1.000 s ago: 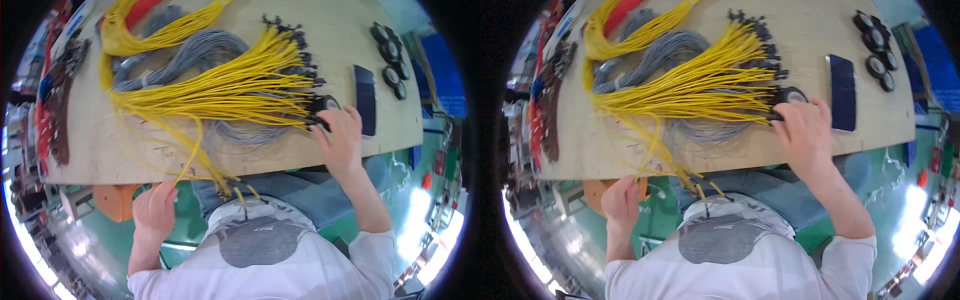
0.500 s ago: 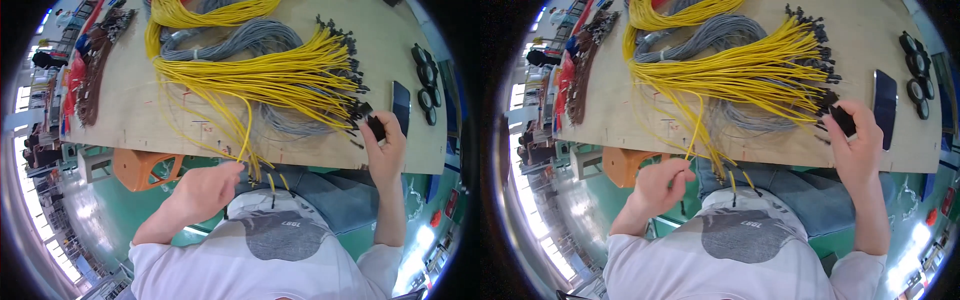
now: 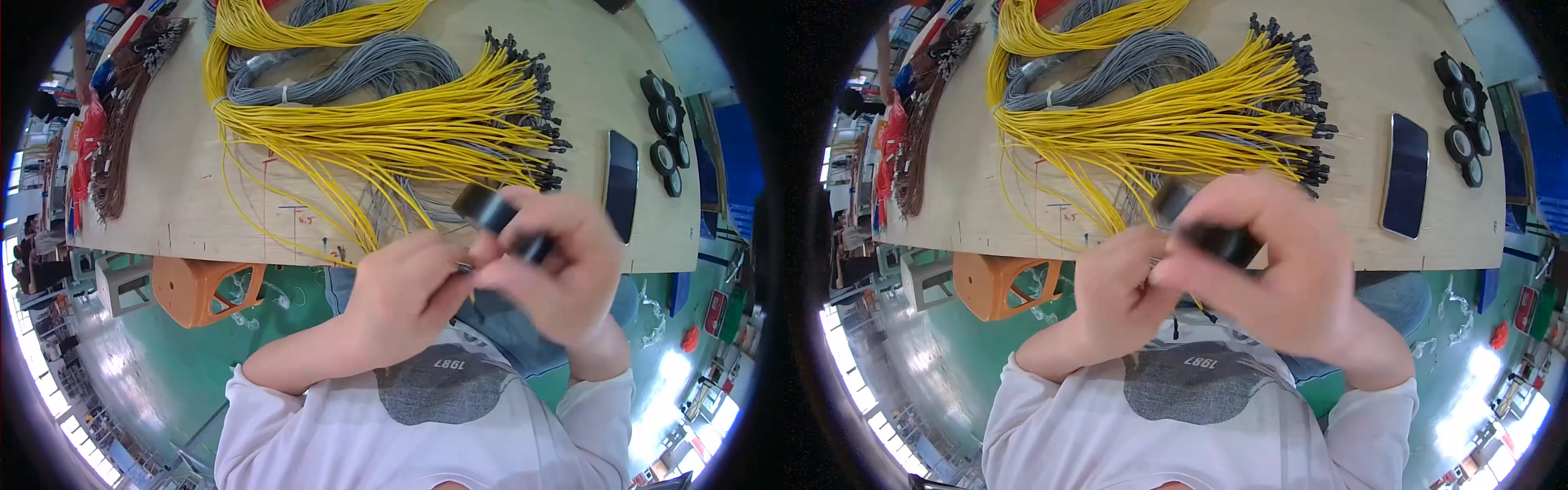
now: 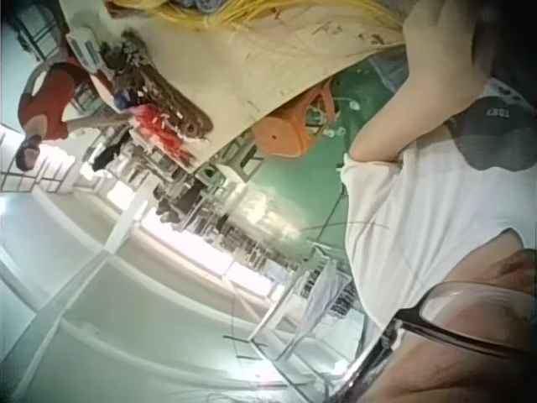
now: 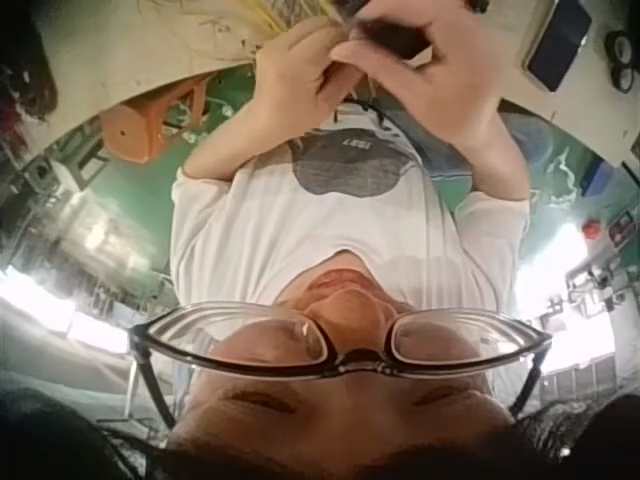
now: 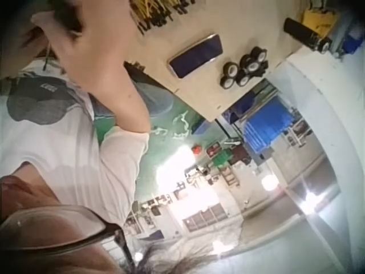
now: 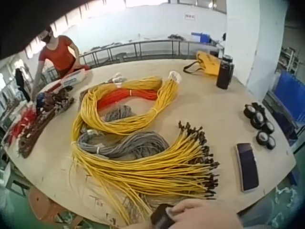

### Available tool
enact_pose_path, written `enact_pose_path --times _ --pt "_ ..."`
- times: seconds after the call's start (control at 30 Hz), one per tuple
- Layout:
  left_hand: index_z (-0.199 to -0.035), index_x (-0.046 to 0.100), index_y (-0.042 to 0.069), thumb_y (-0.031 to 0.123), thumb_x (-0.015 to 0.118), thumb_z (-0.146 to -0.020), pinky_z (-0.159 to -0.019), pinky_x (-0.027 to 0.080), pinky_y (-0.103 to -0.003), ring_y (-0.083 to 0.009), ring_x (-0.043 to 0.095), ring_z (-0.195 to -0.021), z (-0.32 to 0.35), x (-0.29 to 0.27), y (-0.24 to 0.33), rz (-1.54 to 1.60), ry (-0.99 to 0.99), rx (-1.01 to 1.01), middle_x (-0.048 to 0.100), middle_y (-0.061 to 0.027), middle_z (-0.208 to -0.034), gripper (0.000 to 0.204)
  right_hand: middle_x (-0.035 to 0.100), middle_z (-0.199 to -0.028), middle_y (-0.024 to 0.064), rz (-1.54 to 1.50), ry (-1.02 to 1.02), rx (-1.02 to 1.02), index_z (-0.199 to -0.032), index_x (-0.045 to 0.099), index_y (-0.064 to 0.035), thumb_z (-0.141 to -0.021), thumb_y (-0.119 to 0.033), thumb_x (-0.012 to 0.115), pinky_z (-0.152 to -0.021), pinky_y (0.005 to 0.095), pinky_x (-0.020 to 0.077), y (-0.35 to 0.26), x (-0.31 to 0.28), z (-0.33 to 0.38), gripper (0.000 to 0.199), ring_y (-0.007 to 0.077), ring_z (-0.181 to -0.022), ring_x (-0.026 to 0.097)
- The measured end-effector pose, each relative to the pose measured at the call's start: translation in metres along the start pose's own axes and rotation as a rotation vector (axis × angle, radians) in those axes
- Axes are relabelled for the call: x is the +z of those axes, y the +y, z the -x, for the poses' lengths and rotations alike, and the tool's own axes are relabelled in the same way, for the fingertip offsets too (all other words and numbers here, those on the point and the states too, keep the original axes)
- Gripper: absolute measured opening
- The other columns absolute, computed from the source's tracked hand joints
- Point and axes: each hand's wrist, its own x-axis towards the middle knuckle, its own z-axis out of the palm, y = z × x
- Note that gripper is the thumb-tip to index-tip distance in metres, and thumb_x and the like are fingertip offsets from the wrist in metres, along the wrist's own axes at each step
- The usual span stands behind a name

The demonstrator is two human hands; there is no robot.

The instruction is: The recorder uses black electrical tape to bundle several yellow wires together on a factory workbench.

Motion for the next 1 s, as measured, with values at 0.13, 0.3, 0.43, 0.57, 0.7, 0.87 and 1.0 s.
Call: enact_pose_path --times 0.13,0.3,0.43,0.57,0.7,0.87,1.0 --pt "-0.091 0.056 -0.002 0.000 0.054 -0.084 -0.056 0.044 -0.020 -0.0060 0.053 -0.070 0.003 -0.007 -0.001 0.765 0.028 -0.455 0.058 -0.0054 -0.082 0.007 0.060 -0.087 0.0062 0.213 -0.083 -0.137 -0.094 0.056 -0.0034 -0.066 -0.005 0.071 -0.081 0.0358 0.0434 0.023 -0.009 -0.004 0.032 0.0222 -0.072 0.059" --pt "-0.094 0.056 -0.002 0.003 0.056 -0.084 -0.060 0.043 -0.018 -0.0071 0.053 -0.071 0.014 -0.015 -0.006 0.986 0.176 -0.467 0.059 -0.0080 -0.089 0.011 0.059 -0.085 0.0066 0.129 -0.316 -0.069 -0.092 0.056 -0.0045 -0.070 -0.008 0.069 -0.087 0.0353 0.0395 0.036 0.007 -0.009 0.026 0.0207 -0.073 0.057" --pt "-0.096 0.057 -0.002 0.001 0.057 -0.083 -0.063 0.045 -0.020 -0.0083 0.055 -0.074 0.028 -0.024 -0.020 0.858 0.134 -0.490 0.060 -0.0081 -0.094 0.013 0.056 -0.083 0.0020 -0.006 -0.294 0.216 -0.090 0.053 -0.0036 -0.070 0.000 0.069 -0.071 0.0221 0.0414 0.030 0.022 -0.009 0.026 0.0085 -0.074 0.053" --pt "-0.121 0.043 -0.007 0.034 0.039 -0.092 -0.095 0.037 -0.037 -0.0265 0.047 -0.113 0.027 -0.048 -0.017 1.247 -0.027 -0.727 0.048 -0.0186 -0.122 0.050 0.055 -0.081 0.0030 0.107 -0.354 0.111 -0.086 0.053 -0.0025 -0.070 0.004 0.064 -0.066 0.0228 0.0413 0.028 0.023 -0.023 0.020 0.0104 -0.073 0.053" --pt "-0.132 0.029 -0.001 0.046 0.021 -0.093 -0.100 0.030 -0.041 -0.0285 0.040 -0.119 0.026 -0.059 -0.018 1.532 0.053 -0.922 0.041 -0.0161 -0.129 0.061 0.057 -0.080 0.0081 0.085 -0.444 0.205 -0.086 0.054 -0.0027 -0.069 -0.001 0.065 -0.065 0.0291 0.0423 0.026 0.025 -0.031 0.021 0.0228 -0.072 0.054" --pt "-0.134 0.025 0.003 0.042 0.025 -0.093 -0.099 0.032 -0.039 -0.0270 0.044 -0.115 0.026 -0.056 -0.022 1.573 0.019 -0.906 0.043 -0.0158 -0.127 0.057 0.057 -0.080 0.0079 0.191 -0.408 0.122 -0.086 0.054 -0.0039 -0.068 -0.002 0.066 -0.068 0.0304 0.0419 0.028 0.031 -0.029 0.021 0.0242 -0.073 0.055" --pt "-0.134 0.024 0.003 0.031 0.037 -0.093 -0.098 0.034 -0.037 -0.0247 0.046 -0.113 0.028 -0.052 -0.022 1.587 0.045 -0.873 0.043 -0.0148 -0.127 0.051 0.057 -0.080 0.0084 0.212 -0.358 0.147 -0.087 0.055 -0.0045 -0.068 -0.003 0.066 -0.068 0.0311 0.0417 0.028 0.035 -0.025 0.022 0.0255 -0.073 0.055"
